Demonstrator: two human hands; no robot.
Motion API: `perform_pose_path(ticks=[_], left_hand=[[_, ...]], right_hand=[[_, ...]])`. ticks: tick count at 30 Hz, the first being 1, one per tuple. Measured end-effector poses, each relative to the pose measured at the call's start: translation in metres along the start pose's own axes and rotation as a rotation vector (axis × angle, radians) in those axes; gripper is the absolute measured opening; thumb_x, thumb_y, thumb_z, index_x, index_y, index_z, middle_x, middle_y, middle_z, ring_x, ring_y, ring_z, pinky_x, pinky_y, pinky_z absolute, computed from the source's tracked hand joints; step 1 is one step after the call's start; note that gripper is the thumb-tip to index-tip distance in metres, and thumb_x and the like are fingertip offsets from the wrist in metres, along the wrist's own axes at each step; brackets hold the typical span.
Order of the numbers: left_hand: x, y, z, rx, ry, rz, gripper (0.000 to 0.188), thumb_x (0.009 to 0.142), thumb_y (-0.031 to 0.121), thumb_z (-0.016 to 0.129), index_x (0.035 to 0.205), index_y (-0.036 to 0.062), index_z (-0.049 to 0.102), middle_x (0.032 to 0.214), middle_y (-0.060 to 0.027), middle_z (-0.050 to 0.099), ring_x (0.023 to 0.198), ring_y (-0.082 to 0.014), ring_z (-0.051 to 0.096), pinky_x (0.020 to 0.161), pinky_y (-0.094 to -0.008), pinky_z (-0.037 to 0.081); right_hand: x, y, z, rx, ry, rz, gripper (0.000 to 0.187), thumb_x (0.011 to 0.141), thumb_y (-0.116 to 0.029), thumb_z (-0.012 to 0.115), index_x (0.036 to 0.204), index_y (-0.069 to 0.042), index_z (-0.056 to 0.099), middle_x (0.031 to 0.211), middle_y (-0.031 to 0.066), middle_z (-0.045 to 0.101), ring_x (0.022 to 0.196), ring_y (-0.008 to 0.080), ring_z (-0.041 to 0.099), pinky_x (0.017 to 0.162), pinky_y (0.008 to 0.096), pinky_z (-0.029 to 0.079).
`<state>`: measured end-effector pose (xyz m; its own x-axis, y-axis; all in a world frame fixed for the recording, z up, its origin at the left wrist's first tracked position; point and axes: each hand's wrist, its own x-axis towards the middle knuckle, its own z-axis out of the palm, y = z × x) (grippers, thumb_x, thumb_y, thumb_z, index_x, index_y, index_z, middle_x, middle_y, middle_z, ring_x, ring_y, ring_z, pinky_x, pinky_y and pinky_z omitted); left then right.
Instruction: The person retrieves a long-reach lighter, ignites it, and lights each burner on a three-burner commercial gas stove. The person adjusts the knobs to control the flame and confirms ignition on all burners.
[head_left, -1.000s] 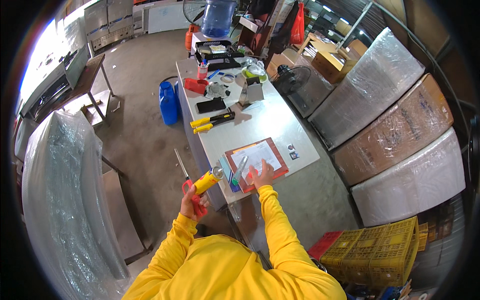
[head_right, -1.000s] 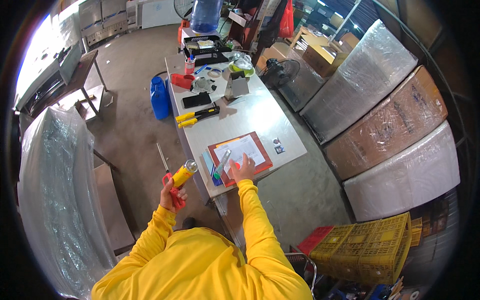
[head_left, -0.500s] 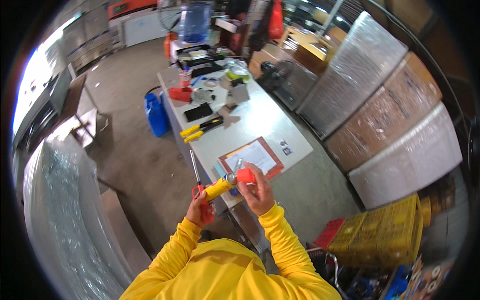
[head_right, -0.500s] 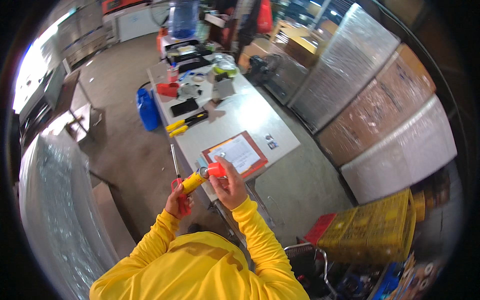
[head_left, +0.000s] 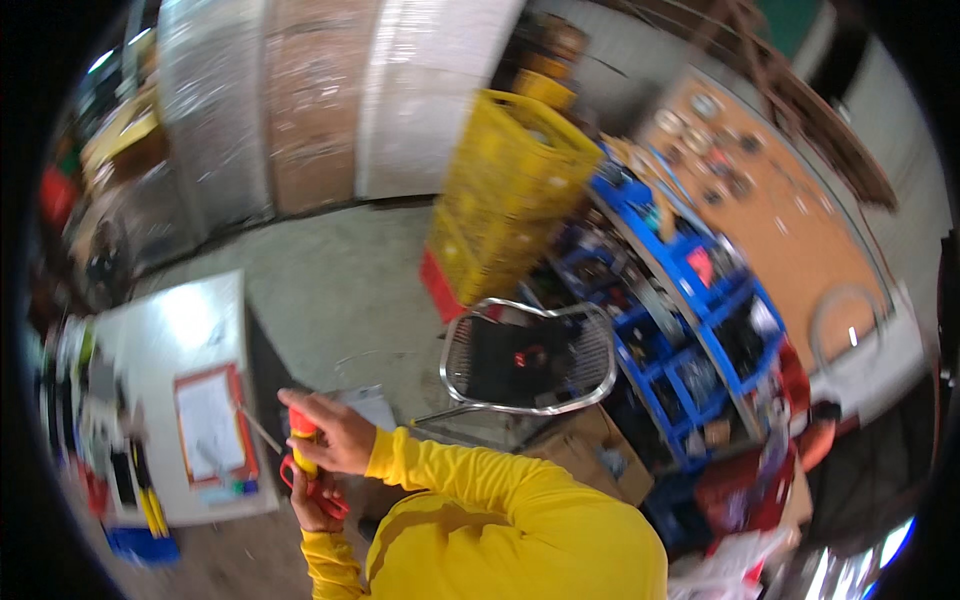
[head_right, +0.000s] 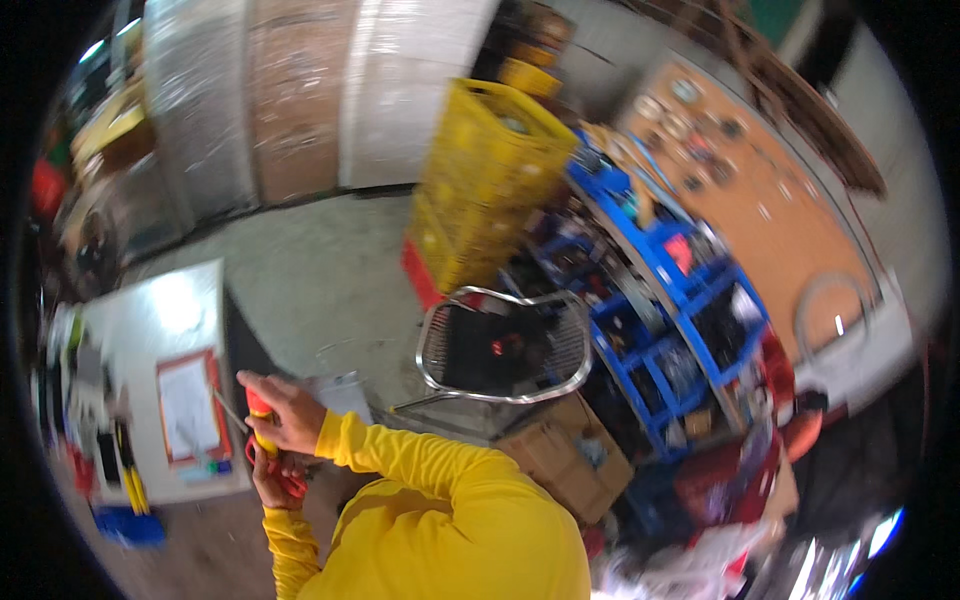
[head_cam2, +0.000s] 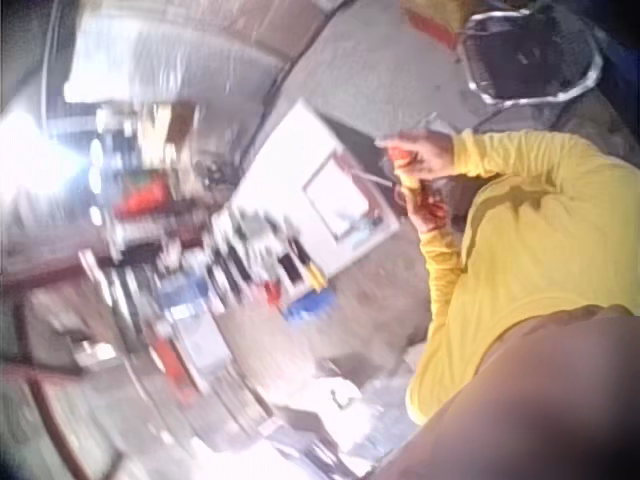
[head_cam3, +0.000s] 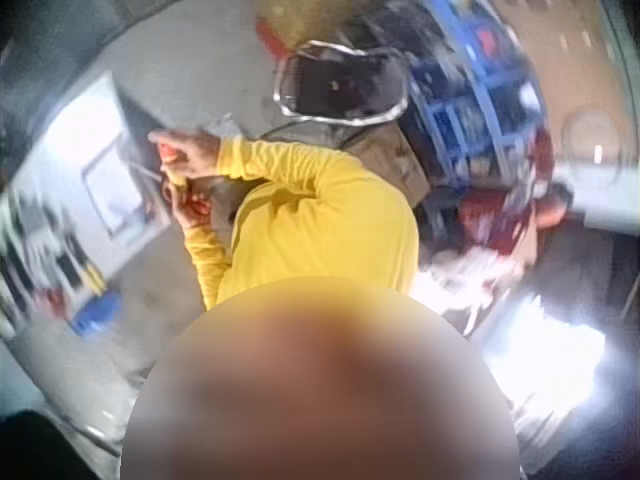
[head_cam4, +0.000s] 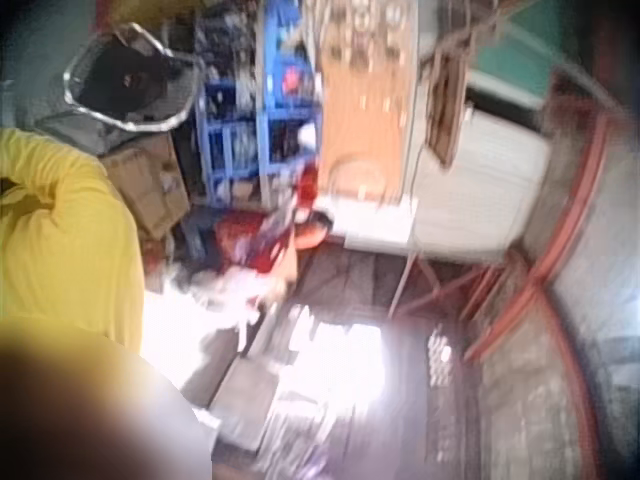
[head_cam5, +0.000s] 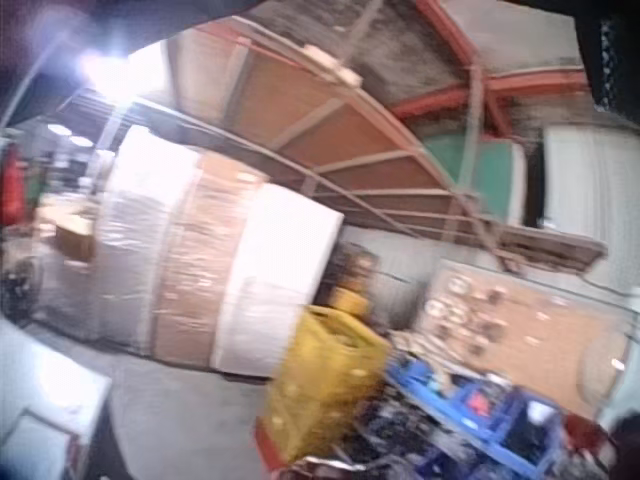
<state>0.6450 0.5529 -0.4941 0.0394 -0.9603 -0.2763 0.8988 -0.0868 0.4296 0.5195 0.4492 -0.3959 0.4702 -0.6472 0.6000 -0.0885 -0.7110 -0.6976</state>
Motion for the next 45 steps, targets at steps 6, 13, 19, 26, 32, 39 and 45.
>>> perform_pose_path(ticks=[6, 13, 19, 26, 32, 39, 45], left_hand=[[0.073, -0.082, 0.045, 0.217, -0.046, -0.241, 0.05, 0.095, 0.052, 0.056, 0.122, 0.0105, 0.055, 0.087, 0.0009, 0.061, 0.054, -0.0084, 0.047, 0.05, -0.025, 0.042], [0.158, -0.222, 0.115, 0.503, 0.024, -0.304, 0.058, 0.092, 0.06, 0.053, 0.13, 0.0165, 0.052, 0.106, -0.0051, 0.067, 0.056, -0.0129, 0.055, 0.042, -0.0275, 0.045], [0.204, -0.346, 0.194, 0.429, 0.199, -0.351, 0.046, 0.094, 0.055, 0.053, 0.121, 0.0173, 0.058, 0.081, -0.0007, 0.065, 0.049, -0.0151, 0.054, 0.039, -0.0279, 0.045], [0.25, -0.389, 0.269, 0.523, 0.233, -0.221, 0.048, 0.094, 0.052, 0.056, 0.124, 0.0148, 0.056, 0.074, 0.0008, 0.059, 0.045, -0.0113, 0.05, 0.038, -0.0266, 0.045], [0.266, -0.389, 0.285, 0.463, 0.238, -0.145, 0.045, 0.095, 0.049, 0.056, 0.123, 0.015, 0.053, 0.086, -0.0001, 0.061, 0.052, -0.0124, 0.053, 0.036, -0.029, 0.048], [0.263, -0.4, 0.284, 0.192, 0.256, -0.23, 0.043, 0.094, 0.053, 0.053, 0.113, 0.016, 0.063, 0.063, 0.0051, 0.045, 0.055, -0.0107, 0.044, 0.046, -0.0296, 0.036], [0.252, -0.389, 0.286, 0.697, 0.139, 0.177, 0.065, 0.101, 0.055, 0.038, 0.142, 0.0043, 0.045, 0.118, -0.0078, 0.062, 0.108, -0.0159, 0.056, 0.097, -0.0317, 0.044]], right_hand=[[-0.05, 0.049, -0.12, -0.046, 0.26, 0.139, 0.063, 0.087, -0.017, 0.068, 0.141, -0.001, 0.039, 0.13, 0.0225, 0.055, 0.115, 0.0383, 0.057, 0.098, 0.0392, 0.048], [-0.135, 0.158, -0.39, -0.377, 0.704, 0.452, 0.06, 0.084, -0.019, 0.073, 0.134, 0.0, 0.046, 0.119, 0.019, 0.058, 0.107, 0.0309, 0.061, 0.093, 0.0386, 0.05], [-0.169, 0.24, -0.708, -0.988, 1.032, 0.312, 0.047, 0.083, -0.01, 0.069, 0.125, 0.003, 0.052, 0.116, 0.0223, 0.058, 0.107, 0.0393, 0.057, 0.097, 0.0418, 0.045], [-0.161, 0.338, -0.915, -1.401, 0.773, 0.505, 0.04, 0.085, -0.007, 0.062, 0.124, -0.014, 0.053, 0.116, 0.0195, 0.058, 0.105, 0.0411, 0.058, 0.088, 0.049, 0.05], [-0.186, 0.362, -0.929, -1.432, 0.686, 0.759, 0.054, 0.083, -0.013, 0.067, 0.133, -0.018, 0.049, 0.126, 0.0207, 0.054, 0.117, 0.0397, 0.053, 0.094, 0.0504, 0.046], [-0.161, 0.326, -0.767, -1.04, 0.61, 0.352, 0.057, 0.084, -0.016, 0.07, 0.134, 0.004, 0.049, 0.128, 0.0254, 0.055, 0.119, 0.0417, 0.053, 0.104, 0.0458, 0.04], [-0.167, 0.28, -0.481, 0.451, 0.033, 0.8, 0.038, 0.101, -0.024, 0.054, 0.128, 0.003, 0.051, 0.101, 0.0103, 0.068, 0.087, 0.0151, 0.066, 0.083, 0.03, 0.053]])
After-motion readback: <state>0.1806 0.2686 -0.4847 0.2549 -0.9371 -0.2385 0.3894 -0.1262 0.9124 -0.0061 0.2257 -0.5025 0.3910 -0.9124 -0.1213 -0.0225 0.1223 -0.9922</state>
